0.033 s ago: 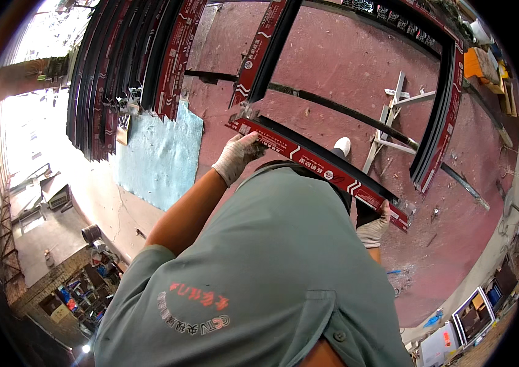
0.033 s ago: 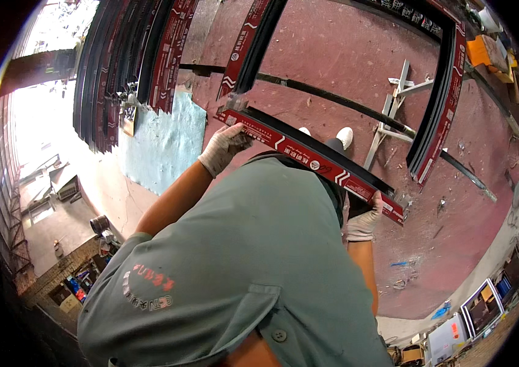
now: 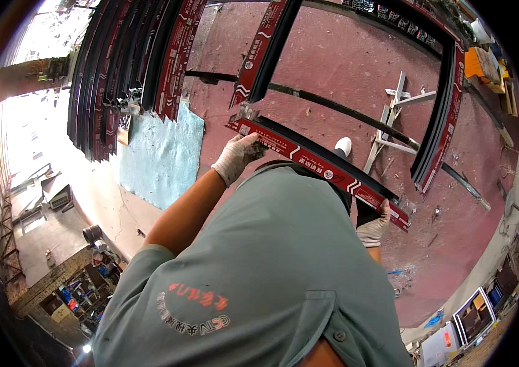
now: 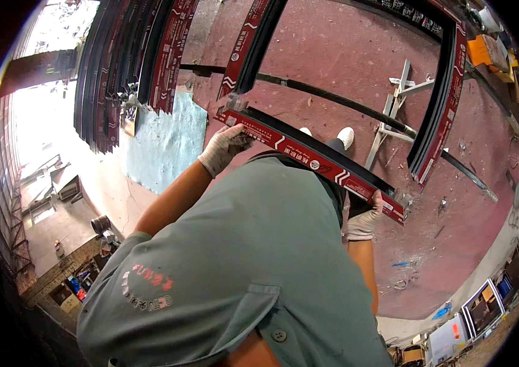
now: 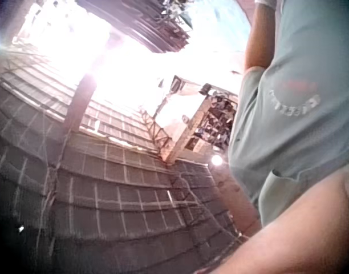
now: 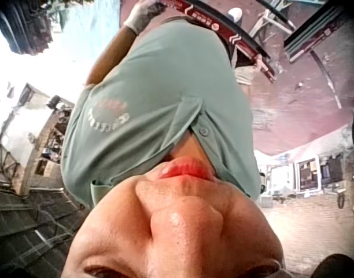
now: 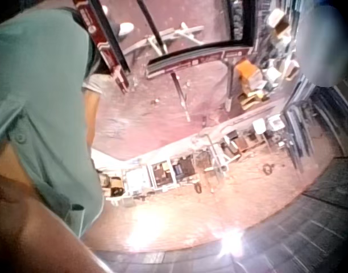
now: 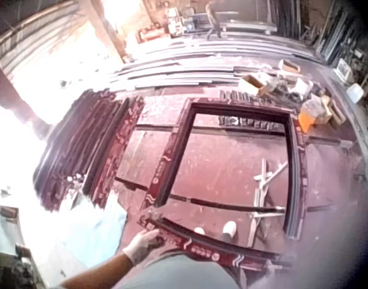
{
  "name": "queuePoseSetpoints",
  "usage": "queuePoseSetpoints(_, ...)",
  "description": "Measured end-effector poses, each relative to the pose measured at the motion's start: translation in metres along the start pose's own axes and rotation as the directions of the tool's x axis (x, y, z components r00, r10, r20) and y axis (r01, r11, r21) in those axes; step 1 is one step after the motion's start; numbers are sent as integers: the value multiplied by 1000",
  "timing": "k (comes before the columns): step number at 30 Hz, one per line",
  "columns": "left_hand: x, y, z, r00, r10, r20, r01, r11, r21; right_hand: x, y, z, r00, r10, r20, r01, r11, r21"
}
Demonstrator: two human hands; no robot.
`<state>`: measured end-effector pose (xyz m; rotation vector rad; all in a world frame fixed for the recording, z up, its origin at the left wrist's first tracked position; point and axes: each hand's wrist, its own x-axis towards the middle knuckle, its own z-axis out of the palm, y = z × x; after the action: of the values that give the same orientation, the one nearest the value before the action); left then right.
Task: The person retrieves a document from a machine, then walks through a workshop to collect several long metal frame pieces. They place the pieces on a workbench and assemble them into rectangular window frames by hand.
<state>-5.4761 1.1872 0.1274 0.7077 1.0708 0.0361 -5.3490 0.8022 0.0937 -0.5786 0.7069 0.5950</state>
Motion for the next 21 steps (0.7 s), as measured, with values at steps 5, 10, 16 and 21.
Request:
queuePoseSetpoints(5,0,10,-6,999,-29,37,26,997,73,22,6,-20,989,-126,77,134,986,-99)
queuePoseSetpoints(10,1,8,-6,998,-25,56,21,997,69,32,7,-30,985,-160,62,166,981,-96)
queuePoseSetpoints(16,-3,11,-6,996,-25,91,16,996,92,33,6,-11,981,-189,51,193,977,-91)
queuePoseSetpoints(21,2,4,-19,952,307,-17,-252,811,528,31,4,3,975,-222,-5,220,969,-111)
